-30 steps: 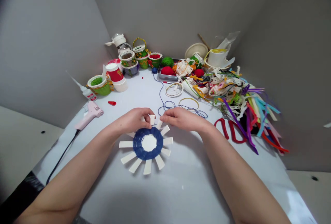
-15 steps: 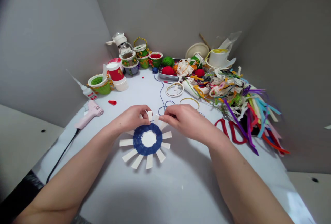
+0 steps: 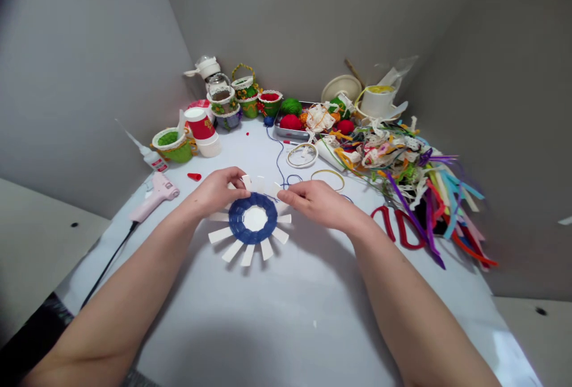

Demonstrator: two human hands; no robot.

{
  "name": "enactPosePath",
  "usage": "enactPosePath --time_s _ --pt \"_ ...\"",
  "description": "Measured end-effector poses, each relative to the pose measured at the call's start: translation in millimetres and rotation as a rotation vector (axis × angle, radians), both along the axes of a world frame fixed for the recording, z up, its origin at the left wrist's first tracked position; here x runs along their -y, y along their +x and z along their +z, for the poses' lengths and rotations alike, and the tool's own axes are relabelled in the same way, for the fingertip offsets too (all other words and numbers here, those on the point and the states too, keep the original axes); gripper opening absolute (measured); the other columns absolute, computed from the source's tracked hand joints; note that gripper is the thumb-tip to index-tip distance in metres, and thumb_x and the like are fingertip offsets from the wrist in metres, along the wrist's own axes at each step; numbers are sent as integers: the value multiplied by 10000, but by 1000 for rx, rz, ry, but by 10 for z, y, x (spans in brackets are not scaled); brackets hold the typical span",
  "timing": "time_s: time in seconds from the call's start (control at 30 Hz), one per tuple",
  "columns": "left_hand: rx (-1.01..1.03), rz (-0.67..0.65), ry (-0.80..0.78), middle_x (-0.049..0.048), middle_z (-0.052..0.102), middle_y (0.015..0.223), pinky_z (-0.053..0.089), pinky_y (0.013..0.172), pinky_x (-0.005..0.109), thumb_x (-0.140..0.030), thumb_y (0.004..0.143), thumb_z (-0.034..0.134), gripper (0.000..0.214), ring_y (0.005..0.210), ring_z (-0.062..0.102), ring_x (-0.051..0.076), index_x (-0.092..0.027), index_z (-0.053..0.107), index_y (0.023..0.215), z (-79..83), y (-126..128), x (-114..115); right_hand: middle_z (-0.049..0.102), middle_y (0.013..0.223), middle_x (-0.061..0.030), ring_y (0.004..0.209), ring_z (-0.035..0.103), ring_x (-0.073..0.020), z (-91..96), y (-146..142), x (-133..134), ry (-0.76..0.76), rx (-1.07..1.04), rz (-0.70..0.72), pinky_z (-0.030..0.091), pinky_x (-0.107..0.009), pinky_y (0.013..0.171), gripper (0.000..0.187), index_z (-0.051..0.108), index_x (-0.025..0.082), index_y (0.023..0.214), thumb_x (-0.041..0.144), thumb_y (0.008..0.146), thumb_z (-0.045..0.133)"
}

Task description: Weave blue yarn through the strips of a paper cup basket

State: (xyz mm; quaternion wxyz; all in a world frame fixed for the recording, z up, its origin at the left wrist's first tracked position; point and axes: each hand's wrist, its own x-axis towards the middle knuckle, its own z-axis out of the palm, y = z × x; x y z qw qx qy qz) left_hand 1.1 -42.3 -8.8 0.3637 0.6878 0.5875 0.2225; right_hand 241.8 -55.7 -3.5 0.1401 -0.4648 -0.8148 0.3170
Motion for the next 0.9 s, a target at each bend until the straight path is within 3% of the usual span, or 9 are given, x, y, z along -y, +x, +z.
enactPosePath --time_s 0.17,0.37,0.5,0.67,0.8,0.9 --pt "23 9 -31 -24 646 796 436 624 220 -220 650 647 275 676 579 115 -181 599 918 -79 -17 -45 372 551 32 527 320 -96 -198 -53 -42 -86 -18 -17 251 -236 489 464 488 171 583 567 824 460" --pt "-98 -70 -80 4 666 872 438 604 227 -242 678 616 283 696 597 134 -179 591 953 -61 -61 -40 440 563 31 542 356 -96 -336 -134 -97 -141 -70 -30 269 -227 493 376 575 164 625 490 798 503" --pt "-222 -255 -171 20 670 979 454 669 248 -306 642 678 477 809 617 173 -200 560 1091 59 -141 0 454 569 29 547 367 -94 -290 -127 -92 -199 -66 46 281 -222 499 358 603 153 651 468 798 516" --pt "-147 -368 -29 41 654 1073 458 791 280 -335 647 698 514 970 593 199 -230 548 1128 178 -68 95 444 542 35 531 362 -92 -181 -102 -28 -267 -17 185 272 -222 498 340 617 156 666 452 803 520" --pt "-65 -564 -158 5 688 900 462 682 253 -244 667 681 476 767 617 151 -223 560 1128 142 123 151 401 545 39 520 323 -89 -133 -117 7 -291 16 245 266 -222 490 357 622 158 671 465 814 510" --pt "-3 -536 -236 2 684 809 467 626 237 -157 691 608 411 710 626 142 -196 568 1099 60 182 145 431 581 29 541 347 -95 -97 -105 -16 -311 18 248 284 -221 500 409 645 156 745 527 823 491"
